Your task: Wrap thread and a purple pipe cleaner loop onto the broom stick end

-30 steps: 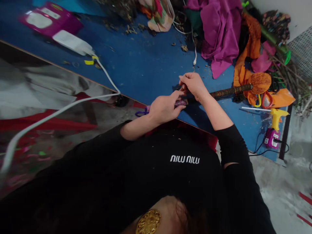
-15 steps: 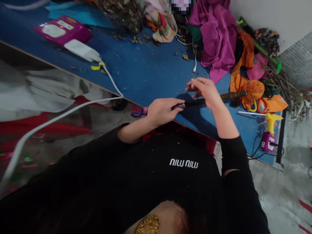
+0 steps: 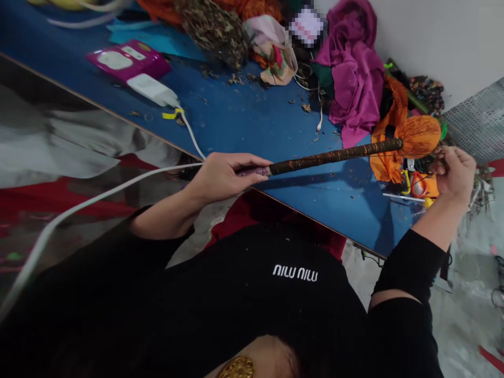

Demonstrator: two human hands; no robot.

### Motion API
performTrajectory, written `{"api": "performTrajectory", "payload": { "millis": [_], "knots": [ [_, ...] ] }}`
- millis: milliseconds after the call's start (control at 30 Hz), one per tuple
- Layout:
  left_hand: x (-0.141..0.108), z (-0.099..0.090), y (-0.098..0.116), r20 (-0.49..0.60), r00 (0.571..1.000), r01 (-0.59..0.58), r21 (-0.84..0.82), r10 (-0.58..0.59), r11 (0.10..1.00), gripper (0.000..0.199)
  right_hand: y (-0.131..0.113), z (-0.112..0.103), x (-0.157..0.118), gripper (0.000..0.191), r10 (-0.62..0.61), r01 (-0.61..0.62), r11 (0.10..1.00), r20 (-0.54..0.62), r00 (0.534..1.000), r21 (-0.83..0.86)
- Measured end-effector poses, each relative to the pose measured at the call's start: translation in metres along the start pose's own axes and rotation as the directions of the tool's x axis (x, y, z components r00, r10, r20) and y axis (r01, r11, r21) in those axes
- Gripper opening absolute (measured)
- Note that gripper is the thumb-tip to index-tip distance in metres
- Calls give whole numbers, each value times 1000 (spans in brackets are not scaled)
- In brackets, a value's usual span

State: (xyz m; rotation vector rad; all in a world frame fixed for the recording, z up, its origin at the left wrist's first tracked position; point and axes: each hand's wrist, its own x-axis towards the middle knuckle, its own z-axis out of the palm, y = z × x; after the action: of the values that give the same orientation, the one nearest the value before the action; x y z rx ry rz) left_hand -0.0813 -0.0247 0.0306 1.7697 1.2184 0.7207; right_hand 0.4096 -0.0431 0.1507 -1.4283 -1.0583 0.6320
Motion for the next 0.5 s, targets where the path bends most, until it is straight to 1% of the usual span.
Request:
{"api": "performTrajectory", "payload": {
  "millis": [100, 200, 267, 367, 400, 433, 467, 500],
  "knots": [
    [-1, -6, -1, 63, 997, 46, -150, -37, 988, 39, 0, 18, 15, 49, -44, 62, 992, -159, 986, 110],
    [-2, -10, -7, 87, 995, 72, -203, -55, 977, 38, -2, 38, 27, 53, -90, 135, 975, -244, 966, 177],
    [-3, -11, -11, 100, 993, 89, -195, -70, 977, 37, -4, 44, 36, 54, -138, 182, 972, -261, 955, 150],
    [-6, -13, -18, 127, 987, 116, -171, -95, 978, 37, -4, 41, 54, 50, -235, 242, 970, -235, 943, 2],
    [-7, -13, -19, 138, 986, 121, -174, -97, 977, 38, -2, 39, 61, 48, -262, 258, 965, -163, 951, -48],
    [-8, -14, -21, 153, 983, 126, -185, -98, 975, 38, 2, 36, 66, 46, -268, 265, 961, -34, 963, -85],
    [-9, -15, -22, 172, 980, 133, -203, -98, 970, 38, 8, 33, 69, 42, -239, 253, 961, 128, 963, -114],
    [-10, -16, -22, 192, 976, 142, -227, -99, 964, 37, 15, 32, 71, 36, -191, 243, 962, 327, 926, -126]
  ]
}}
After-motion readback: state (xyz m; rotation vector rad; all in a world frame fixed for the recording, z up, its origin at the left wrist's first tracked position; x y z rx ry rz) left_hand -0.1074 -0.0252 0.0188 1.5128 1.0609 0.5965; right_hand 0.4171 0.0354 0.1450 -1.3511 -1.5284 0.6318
